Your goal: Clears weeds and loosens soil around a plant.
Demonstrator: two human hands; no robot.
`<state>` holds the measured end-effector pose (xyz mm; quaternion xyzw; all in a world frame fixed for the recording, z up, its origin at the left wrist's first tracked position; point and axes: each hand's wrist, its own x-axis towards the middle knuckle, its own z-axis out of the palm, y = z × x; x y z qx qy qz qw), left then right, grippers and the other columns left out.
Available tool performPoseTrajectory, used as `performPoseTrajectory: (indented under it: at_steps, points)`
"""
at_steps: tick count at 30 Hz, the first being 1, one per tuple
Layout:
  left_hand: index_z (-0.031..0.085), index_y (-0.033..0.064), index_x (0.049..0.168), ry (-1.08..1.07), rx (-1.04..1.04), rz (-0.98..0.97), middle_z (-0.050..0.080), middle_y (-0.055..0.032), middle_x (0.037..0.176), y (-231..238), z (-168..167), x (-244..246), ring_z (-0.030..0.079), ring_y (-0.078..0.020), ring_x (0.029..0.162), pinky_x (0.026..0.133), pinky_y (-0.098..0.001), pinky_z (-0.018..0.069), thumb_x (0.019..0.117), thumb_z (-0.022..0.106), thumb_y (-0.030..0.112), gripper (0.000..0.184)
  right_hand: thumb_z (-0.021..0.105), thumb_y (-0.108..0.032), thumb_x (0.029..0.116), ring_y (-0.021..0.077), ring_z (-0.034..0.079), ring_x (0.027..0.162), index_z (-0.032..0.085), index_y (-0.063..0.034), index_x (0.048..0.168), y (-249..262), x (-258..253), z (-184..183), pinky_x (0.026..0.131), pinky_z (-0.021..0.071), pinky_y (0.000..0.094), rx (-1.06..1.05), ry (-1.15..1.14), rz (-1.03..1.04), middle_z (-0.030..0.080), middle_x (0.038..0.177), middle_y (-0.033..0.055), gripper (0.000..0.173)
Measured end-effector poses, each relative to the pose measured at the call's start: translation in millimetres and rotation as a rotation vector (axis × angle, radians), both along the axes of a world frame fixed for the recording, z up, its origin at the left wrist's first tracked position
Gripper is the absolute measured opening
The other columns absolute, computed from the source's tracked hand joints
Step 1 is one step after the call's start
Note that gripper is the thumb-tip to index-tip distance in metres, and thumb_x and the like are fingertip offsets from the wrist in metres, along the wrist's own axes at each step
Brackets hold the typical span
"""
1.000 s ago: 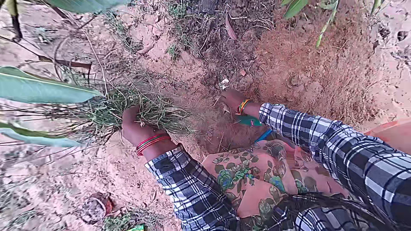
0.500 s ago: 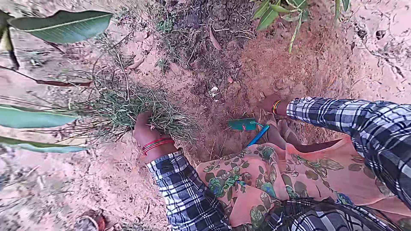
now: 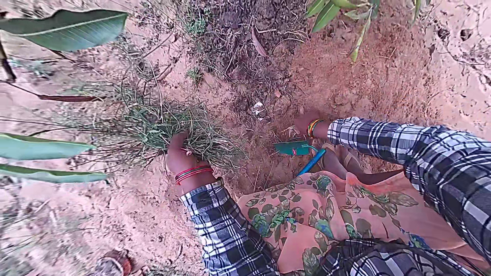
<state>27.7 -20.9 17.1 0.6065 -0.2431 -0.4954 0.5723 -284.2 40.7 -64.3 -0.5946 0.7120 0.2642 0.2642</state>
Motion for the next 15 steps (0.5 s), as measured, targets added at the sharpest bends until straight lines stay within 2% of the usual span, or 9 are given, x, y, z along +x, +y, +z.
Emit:
performPoseTrajectory:
  at_steps: [2, 4, 6, 8, 11, 13, 15]
  points:
    - [0.062, 0.0053, 0.114, 0.014, 0.014, -0.001, 0.068, -0.0059, 0.104, 1, -1, 2, 0.067, -0.0146, 0.097, 0.085, -0.0362, 0.0579, 0.0931, 0.065, 0.011, 0.022, 0.064, -0.013, 0.0972, 0.0494, 0.064, 0.109, 0.070, 0.0075, 0.104, 9, 1, -33, 0.085, 0.0516, 0.0677, 0.120, 0.092, -0.110, 0.067, 0.111, 0.0302, 0.022]
    - [0.063, 0.0053, 0.111, 0.021, 0.008, 0.003, 0.069, -0.0058, 0.102, 0, -3, 3, 0.068, -0.0149, 0.095, 0.083, -0.0367, 0.0586, 0.0910, 0.067, 0.011, 0.021, 0.066, -0.010, 0.0951, 0.0463, 0.065, 0.108, 0.070, 0.0059, 0.103, 15, -4, -59, 0.082, 0.0539, 0.0632, 0.187, 0.149, -0.085, 0.067, 0.109, 0.0279, 0.018]
    - [0.063, 0.0044, 0.111, 0.019, 0.011, 0.007, 0.069, -0.0068, 0.102, -1, -3, 6, 0.069, -0.0159, 0.095, 0.083, -0.0373, 0.0587, 0.0908, 0.068, 0.012, 0.022, 0.067, -0.008, 0.0945, 0.0462, 0.066, 0.105, 0.071, 0.0044, 0.103, 18, -4, -65, 0.079, 0.0544, 0.0628, 0.204, 0.151, -0.060, 0.068, 0.109, 0.0275, 0.016]
    - [0.061, 0.0035, 0.114, 0.020, 0.010, 0.003, 0.068, -0.0074, 0.103, -1, -2, 4, 0.068, -0.0155, 0.096, 0.084, -0.0368, 0.0588, 0.0913, 0.068, 0.012, 0.025, 0.064, -0.008, 0.0958, 0.0470, 0.066, 0.106, 0.071, 0.0058, 0.100, 21, -3, -58, 0.080, 0.0540, 0.0645, 0.193, 0.123, -0.105, 0.068, 0.109, 0.0283, 0.016]
    - [0.062, 0.0041, 0.114, 0.025, 0.031, -0.006, 0.068, -0.0063, 0.103, -1, -1, -3, 0.068, -0.0137, 0.095, 0.083, -0.0346, 0.0583, 0.0924, 0.067, 0.012, 0.023, 0.061, -0.019, 0.0998, 0.0464, 0.067, 0.106, 0.072, 0.0041, 0.099, 21, -15, -56, 0.082, 0.0527, 0.0671, 0.161, 0.067, -0.083, 0.070, 0.108, 0.0271, 0.025]
    - [0.060, 0.0021, 0.119, 0.024, 0.065, 0.006, 0.068, -0.0096, 0.108, 0, 0, -4, 0.068, -0.0166, 0.099, 0.085, -0.0374, 0.0582, 0.0911, 0.069, 0.013, 0.031, 0.056, -0.034, 0.1034, 0.0455, 0.068, 0.106, 0.073, 0.0001, 0.102, 20, -26, -61, 0.084, 0.0518, 0.0694, 0.142, -0.006, -0.033, 0.071, 0.108, 0.0248, 0.038]
    - [0.060, 0.0018, 0.120, 0.023, 0.079, 0.019, 0.067, -0.0107, 0.109, -1, -2, -3, 0.067, -0.0177, 0.100, 0.085, -0.0389, 0.0579, 0.0893, 0.071, 0.013, 0.035, 0.051, -0.041, 0.1063, 0.0461, 0.066, 0.110, 0.070, 0.0055, 0.106, 16, -30, -66, 0.090, 0.0489, 0.0692, 0.163, -0.141, -0.115, 0.069, 0.111, 0.0286, 0.050]
